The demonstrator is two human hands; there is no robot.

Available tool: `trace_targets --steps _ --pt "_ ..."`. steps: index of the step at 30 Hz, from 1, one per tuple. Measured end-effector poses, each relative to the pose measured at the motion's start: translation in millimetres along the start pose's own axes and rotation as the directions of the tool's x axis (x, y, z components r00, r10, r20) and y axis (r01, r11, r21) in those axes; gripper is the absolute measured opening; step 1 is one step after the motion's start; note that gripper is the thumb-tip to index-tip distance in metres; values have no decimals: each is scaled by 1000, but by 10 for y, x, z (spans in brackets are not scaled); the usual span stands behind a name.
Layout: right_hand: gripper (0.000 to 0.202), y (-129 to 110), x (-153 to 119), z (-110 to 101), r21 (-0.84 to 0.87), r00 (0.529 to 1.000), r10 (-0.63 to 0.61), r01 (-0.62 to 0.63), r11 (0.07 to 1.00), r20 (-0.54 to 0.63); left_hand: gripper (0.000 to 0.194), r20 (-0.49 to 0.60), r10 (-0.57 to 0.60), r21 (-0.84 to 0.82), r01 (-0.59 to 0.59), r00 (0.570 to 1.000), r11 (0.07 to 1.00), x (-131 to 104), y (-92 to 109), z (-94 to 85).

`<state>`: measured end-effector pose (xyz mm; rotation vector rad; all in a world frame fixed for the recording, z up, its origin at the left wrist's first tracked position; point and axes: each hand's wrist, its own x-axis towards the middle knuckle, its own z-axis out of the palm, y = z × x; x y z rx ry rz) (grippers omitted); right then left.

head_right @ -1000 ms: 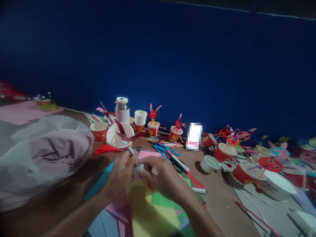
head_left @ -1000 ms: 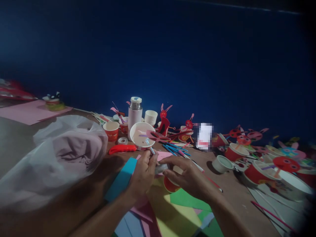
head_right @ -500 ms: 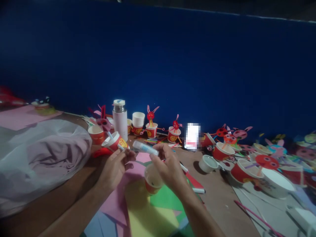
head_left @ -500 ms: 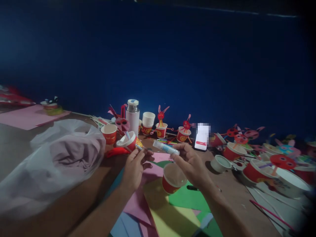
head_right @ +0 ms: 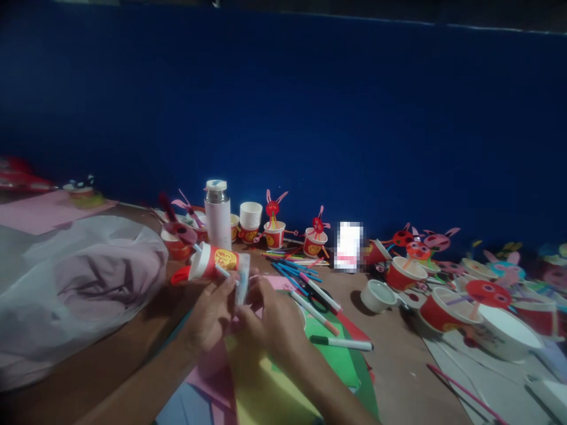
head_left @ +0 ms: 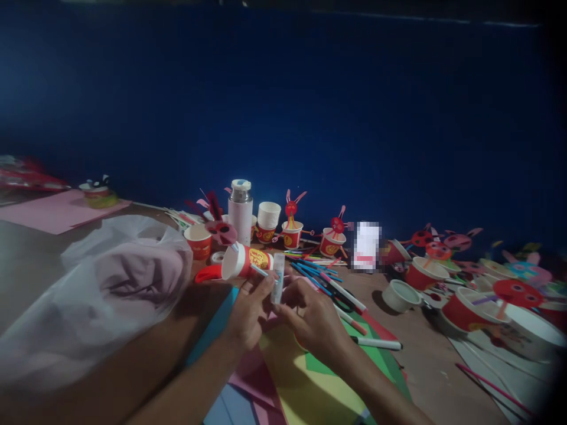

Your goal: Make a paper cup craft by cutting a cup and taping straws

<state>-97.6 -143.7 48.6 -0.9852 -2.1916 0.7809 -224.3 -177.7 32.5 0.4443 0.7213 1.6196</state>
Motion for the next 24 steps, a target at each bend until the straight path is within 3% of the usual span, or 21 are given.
trace_targets --steps 2,5,7,12,17,24 --pt "19 -6 15 -77 -22 998 -39 40 999 42 21 23 29 -1 -29 999 1000 1 11 0" --pt "30 7 68 -234 -7 998 -15 14 1000 -65 14 83 82 44 -86 993 995 -4 2 4" --pt "31 24 101 -315 19 993 6 -4 1000 -117 12 128 51 82 -62 990 995 -12 -27 0" --pt "29 102 121 -321 87 998 60 -60 994 2 19 198 -97 232 49 975 971 -19 -113 -59" --pt "33 185 126 -224 166 996 81 -87 982 45 22 232 -113 303 38 966 952 -27 -107 -64" --pt "31 26 103 -320 365 988 13 -69 928 154 22 308 -114 351 -1 944 936 -67 -47 -16"
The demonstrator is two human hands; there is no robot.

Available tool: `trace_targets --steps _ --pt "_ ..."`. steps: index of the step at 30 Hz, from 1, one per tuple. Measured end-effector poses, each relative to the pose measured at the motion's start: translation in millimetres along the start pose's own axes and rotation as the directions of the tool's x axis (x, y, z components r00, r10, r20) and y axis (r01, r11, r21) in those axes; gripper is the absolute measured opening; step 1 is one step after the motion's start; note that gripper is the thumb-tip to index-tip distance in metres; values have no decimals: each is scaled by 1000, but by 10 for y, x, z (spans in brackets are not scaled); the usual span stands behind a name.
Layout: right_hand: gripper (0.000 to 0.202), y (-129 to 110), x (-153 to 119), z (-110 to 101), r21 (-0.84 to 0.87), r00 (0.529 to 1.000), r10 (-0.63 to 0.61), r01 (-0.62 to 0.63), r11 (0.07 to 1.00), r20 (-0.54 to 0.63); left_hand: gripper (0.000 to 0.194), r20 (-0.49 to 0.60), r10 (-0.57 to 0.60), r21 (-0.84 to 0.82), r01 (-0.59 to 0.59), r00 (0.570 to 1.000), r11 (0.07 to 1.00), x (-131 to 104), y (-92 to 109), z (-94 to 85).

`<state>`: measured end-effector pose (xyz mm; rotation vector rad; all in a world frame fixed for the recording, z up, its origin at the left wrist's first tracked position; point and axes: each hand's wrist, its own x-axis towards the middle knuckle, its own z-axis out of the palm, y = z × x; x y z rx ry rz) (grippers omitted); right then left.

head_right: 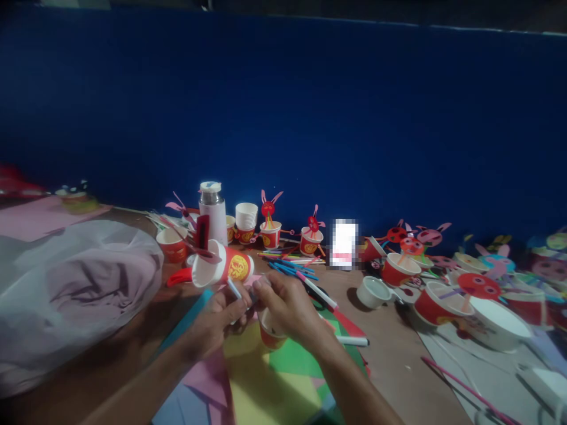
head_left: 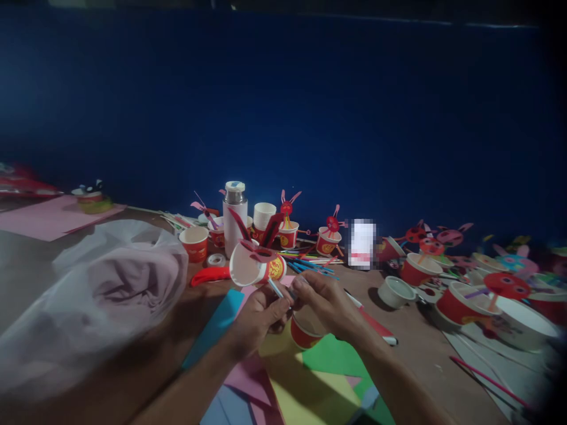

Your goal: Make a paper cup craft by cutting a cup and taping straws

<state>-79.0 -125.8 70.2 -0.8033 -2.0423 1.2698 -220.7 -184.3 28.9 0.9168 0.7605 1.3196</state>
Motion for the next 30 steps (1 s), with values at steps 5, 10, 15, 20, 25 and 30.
trace_targets --steps 5,10,15,20,25,30 --pt "30 52 23 -32 119 999 29 -33 992 35 19 25 15 -36 -15 1000 999 -6 -8 -5" --pt "28 114 41 -87 17 999 31 -32 999 11 25 -149 -23 -54 15 989 998 56 -38 8" --pt "30 48 32 -199 3 997 48 -49 999 52 30 -352 -35 46 55 935 997 167 -83 -66" --pt "31 43 30 -297 116 1000 3 -3 993 1 32 -463 42 121 17 886 993 238 -217 -218" --pt "29 22 26 -315 136 1000 -10 10 991 -3 32 -497 83 172 4 864 985 333 -327 -294" --pt "29 22 30 -385 154 999 -22 26 988 -25 30 -530 140 215 -28 836 976 473 -344 -295"
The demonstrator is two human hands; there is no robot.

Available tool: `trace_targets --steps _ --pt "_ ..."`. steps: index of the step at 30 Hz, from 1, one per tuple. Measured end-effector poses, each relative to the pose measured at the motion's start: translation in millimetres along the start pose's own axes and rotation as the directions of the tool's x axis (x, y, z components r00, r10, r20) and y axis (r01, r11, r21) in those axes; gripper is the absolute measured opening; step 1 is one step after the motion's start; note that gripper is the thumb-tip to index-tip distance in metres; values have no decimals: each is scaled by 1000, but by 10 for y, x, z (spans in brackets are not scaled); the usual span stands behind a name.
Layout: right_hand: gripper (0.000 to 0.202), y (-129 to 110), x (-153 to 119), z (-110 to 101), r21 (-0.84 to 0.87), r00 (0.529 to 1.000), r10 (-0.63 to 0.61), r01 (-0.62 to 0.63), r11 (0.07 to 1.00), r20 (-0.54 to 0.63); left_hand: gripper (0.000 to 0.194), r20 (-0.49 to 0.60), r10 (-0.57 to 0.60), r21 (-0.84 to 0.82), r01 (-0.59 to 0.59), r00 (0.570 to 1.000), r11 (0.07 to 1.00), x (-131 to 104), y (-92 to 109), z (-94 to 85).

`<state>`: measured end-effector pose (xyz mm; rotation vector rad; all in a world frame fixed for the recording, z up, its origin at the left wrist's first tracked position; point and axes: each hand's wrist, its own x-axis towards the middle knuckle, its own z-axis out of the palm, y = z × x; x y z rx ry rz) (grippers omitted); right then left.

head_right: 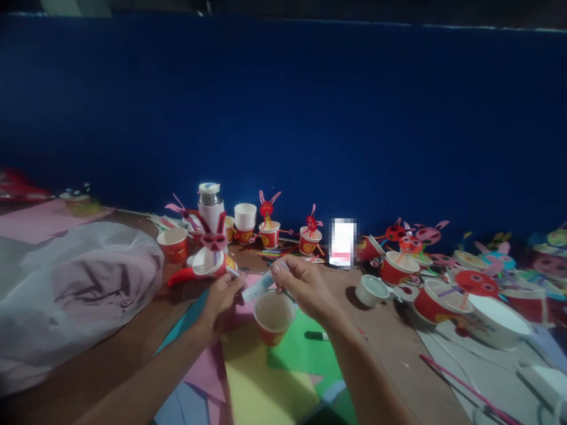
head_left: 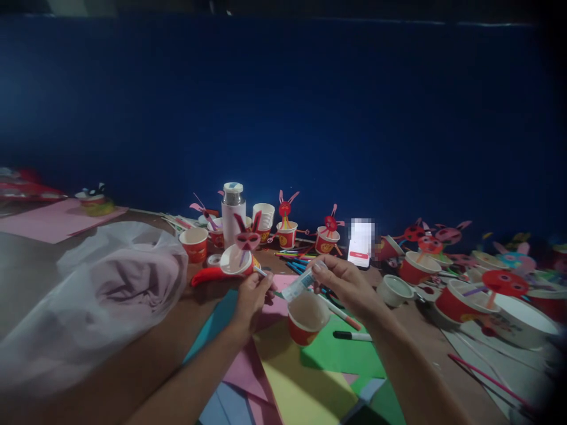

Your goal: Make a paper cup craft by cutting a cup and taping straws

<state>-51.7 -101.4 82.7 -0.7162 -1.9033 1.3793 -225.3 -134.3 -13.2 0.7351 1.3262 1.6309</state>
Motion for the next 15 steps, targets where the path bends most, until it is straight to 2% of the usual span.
trace_targets --steps 8,12,15 --pt "31 -79 -43 -110 1 1000 -4 4 1000 0 22 66 5 64 -10 998 998 283 82 266" --pt "30 -163 -84 -136 33 999 14 -12 999 -51 21 104 -6 102 -5 995 995 492 26 396" --pt "30 -165 -79 -145 56 999 17 -15 998 -35 22 110 -24 126 10 994 992 596 -46 451"
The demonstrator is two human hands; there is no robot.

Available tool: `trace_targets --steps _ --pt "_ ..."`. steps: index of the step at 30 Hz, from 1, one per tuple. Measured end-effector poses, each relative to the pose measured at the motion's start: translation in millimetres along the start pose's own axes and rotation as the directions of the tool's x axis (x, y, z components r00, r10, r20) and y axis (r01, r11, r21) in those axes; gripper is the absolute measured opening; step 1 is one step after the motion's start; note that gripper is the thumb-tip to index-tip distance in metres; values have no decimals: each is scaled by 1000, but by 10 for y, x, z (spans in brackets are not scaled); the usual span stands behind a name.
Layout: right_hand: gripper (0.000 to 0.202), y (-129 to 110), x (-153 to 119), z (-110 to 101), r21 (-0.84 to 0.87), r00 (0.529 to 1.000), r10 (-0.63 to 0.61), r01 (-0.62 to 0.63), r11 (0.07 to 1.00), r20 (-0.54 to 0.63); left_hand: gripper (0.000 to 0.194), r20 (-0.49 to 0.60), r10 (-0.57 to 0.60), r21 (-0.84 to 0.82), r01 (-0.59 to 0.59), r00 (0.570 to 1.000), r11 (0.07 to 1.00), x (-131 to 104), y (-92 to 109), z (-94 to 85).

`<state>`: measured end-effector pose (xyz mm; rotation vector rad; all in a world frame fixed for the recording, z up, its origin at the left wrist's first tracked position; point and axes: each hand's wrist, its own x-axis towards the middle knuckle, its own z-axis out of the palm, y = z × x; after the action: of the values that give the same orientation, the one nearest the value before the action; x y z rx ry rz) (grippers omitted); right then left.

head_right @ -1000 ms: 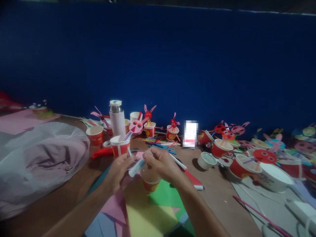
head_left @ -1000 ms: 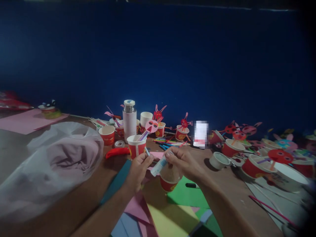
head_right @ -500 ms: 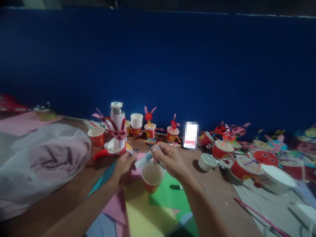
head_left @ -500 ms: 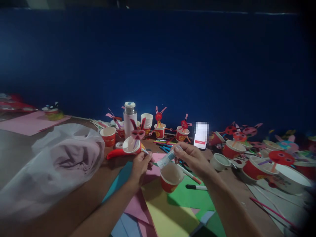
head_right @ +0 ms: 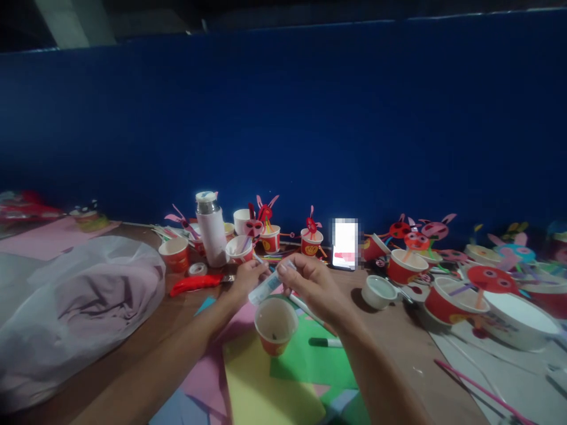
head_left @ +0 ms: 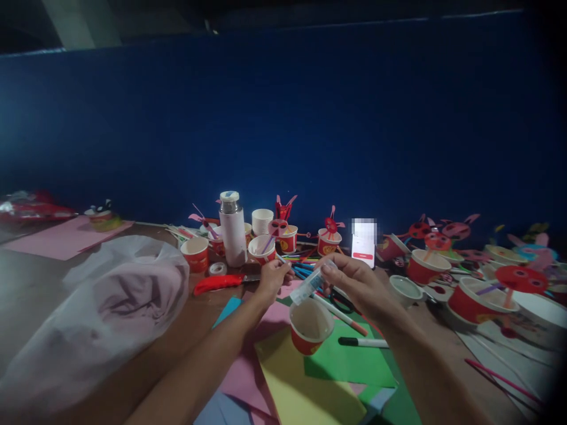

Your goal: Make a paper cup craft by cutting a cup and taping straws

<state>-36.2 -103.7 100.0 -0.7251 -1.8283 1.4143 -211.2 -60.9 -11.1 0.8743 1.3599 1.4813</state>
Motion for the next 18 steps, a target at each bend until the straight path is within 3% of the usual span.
trace_targets --steps 10,18 --pt "28 126 67 10 -7 998 4 -4 1000 56 23 -56 -92 18 93 994 996 187 -202 102" --pt "30 98 45 21 -21 998 23 -21 1000 63 25 -98 -152 57 158 983 986 110 -104 125"
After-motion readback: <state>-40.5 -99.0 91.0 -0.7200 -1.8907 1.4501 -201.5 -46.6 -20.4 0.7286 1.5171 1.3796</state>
